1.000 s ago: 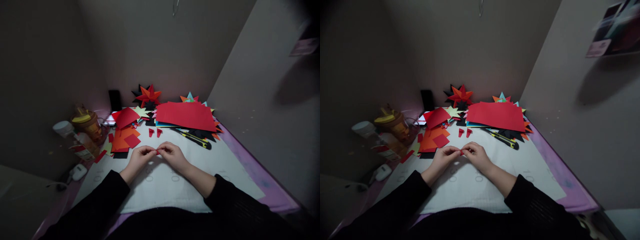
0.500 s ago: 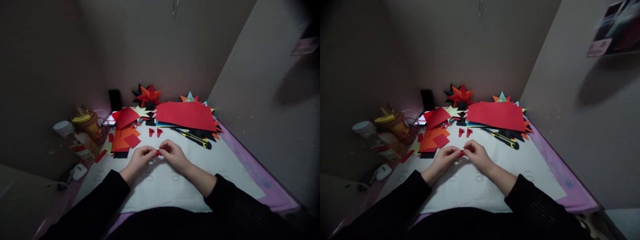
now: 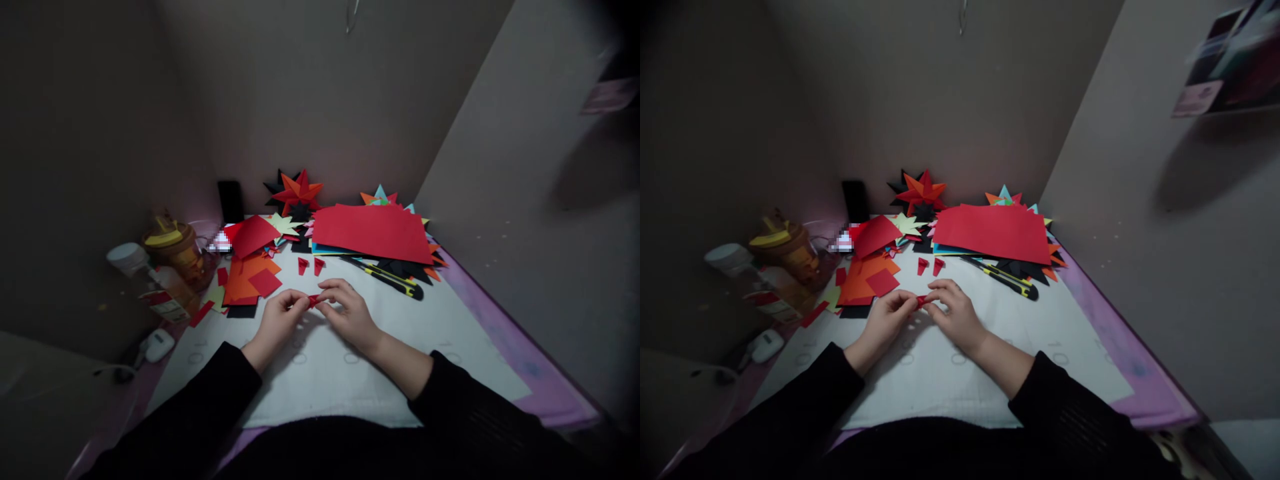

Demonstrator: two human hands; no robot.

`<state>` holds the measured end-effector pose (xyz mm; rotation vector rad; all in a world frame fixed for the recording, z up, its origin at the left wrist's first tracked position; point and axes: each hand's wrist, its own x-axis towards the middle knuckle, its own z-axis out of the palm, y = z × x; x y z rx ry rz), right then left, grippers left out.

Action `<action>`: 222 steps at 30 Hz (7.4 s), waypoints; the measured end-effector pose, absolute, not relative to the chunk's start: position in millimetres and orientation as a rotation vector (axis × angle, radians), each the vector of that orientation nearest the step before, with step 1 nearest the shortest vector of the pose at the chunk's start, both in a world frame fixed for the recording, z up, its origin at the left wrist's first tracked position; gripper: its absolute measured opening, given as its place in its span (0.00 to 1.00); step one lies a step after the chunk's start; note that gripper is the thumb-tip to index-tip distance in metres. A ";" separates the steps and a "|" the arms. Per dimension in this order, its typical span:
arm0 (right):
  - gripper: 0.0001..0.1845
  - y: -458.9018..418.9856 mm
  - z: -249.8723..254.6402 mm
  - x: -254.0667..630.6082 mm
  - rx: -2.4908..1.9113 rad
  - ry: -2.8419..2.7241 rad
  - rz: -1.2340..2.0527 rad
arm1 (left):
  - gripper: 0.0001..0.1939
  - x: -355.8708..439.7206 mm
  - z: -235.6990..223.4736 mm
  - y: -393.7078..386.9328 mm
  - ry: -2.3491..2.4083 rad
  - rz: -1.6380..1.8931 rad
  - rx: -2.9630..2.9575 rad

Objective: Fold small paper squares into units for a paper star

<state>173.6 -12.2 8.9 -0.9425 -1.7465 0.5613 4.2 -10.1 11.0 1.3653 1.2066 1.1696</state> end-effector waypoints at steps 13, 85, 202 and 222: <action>0.05 -15.1 9.2 169.7 -0.990 -1.738 0.418 | 0.09 6.2 9.5 -16.8 1.217 1.187 1.437; 0.06 -19.0 14.5 169.7 -0.746 -1.761 0.422 | 0.12 -2.2 8.5 -11.2 1.057 1.397 1.767; 0.06 -18.2 13.3 166.9 -0.989 -1.687 0.587 | 0.09 7.9 16.1 -19.7 1.185 1.169 1.461; 0.06 -10.8 8.0 162.1 -1.088 -1.422 1.065 | 0.11 9.6 7.4 -13.1 1.110 1.084 1.322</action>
